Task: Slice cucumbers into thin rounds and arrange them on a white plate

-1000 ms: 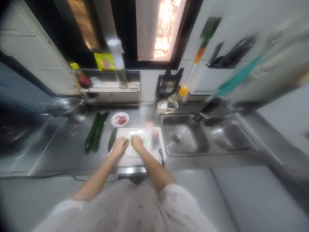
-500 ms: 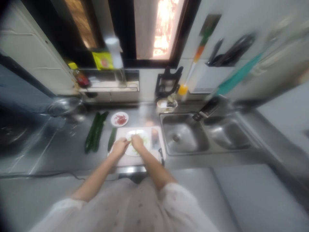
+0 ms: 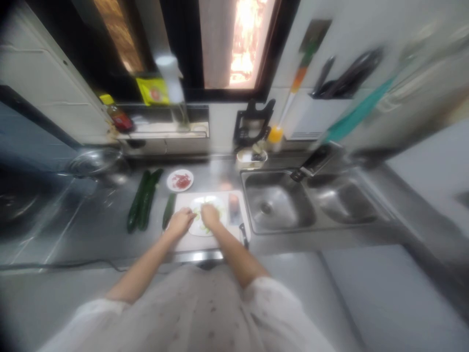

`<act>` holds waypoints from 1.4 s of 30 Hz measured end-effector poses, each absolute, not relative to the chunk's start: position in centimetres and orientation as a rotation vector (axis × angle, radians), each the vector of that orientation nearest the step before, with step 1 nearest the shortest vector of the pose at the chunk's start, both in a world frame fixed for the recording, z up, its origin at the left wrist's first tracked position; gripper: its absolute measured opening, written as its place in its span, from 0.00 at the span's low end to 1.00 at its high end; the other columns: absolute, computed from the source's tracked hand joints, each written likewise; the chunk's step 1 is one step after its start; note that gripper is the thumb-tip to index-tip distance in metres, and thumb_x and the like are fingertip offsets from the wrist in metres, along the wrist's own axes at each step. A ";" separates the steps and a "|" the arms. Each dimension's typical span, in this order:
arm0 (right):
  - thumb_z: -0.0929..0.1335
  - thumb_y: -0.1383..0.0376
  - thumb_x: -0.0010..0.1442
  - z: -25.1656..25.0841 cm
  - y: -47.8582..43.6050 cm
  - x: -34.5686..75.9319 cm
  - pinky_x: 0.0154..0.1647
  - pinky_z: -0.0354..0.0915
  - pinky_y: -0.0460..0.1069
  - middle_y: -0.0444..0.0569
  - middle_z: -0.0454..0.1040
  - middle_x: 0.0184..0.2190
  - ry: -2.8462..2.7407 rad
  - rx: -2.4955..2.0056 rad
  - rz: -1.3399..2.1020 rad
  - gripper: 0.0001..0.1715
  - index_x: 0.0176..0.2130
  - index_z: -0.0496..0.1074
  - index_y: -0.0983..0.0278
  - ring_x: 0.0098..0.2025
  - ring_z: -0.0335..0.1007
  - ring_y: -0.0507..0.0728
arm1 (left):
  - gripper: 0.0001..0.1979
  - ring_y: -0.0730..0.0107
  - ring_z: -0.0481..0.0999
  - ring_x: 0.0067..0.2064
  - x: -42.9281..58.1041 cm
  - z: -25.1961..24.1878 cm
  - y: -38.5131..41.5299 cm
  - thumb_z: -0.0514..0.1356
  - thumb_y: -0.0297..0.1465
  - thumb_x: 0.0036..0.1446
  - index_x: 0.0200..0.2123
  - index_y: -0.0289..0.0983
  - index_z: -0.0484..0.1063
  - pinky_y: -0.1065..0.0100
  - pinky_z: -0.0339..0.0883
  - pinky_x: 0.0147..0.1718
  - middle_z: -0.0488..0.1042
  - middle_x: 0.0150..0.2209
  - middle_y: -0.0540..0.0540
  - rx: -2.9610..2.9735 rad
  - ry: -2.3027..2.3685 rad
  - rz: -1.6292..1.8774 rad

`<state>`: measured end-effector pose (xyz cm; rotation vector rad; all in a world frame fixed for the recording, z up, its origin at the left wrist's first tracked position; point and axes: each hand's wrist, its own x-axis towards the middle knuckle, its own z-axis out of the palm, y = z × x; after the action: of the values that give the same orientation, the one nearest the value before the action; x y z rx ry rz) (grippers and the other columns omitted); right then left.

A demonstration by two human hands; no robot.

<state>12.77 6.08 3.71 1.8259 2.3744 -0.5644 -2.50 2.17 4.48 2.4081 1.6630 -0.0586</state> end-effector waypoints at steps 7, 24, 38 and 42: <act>0.59 0.68 0.67 4.0 6.0 12.8 0.41 0.61 0.48 0.57 0.74 0.44 2.379 1.802 -0.589 0.15 0.44 0.73 0.66 0.46 0.68 0.57 | 0.15 0.61 0.67 0.46 -2.6 5.1 2.6 0.49 0.31 0.65 0.42 0.39 0.76 0.65 0.60 0.42 0.70 0.40 0.41 2.377 1.619 -0.059; 0.57 0.64 0.68 3.3 5.3 12.1 0.39 0.60 0.47 0.53 0.73 0.41 2.527 1.701 -0.545 0.19 0.43 0.74 0.63 0.44 0.67 0.57 | 0.12 0.64 0.66 0.48 -2.9 3.5 2.4 0.52 0.35 0.63 0.41 0.39 0.74 0.68 0.61 0.41 0.70 0.43 0.43 2.197 1.842 0.098; 0.56 0.62 0.69 3.1 5.2 12.4 0.40 0.60 0.47 0.53 0.73 0.40 2.521 1.705 -0.546 0.20 0.44 0.74 0.62 0.45 0.66 0.57 | 0.15 0.63 0.65 0.44 -3.1 3.2 1.9 0.50 0.32 0.64 0.47 0.43 0.75 0.65 0.61 0.43 0.69 0.42 0.43 2.393 1.688 0.090; 0.57 0.63 0.69 3.2 5.1 12.5 0.40 0.59 0.47 0.53 0.73 0.40 2.516 1.711 -0.565 0.19 0.44 0.74 0.62 0.45 0.66 0.57 | 0.16 0.62 0.65 0.44 -3.1 3.5 1.9 0.50 0.32 0.64 0.51 0.44 0.73 0.65 0.61 0.42 0.69 0.42 0.42 2.412 1.678 0.060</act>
<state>12.54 5.15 3.16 1.7107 2.5157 -0.5653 -3.07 1.93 3.52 2.4123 1.6783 0.0597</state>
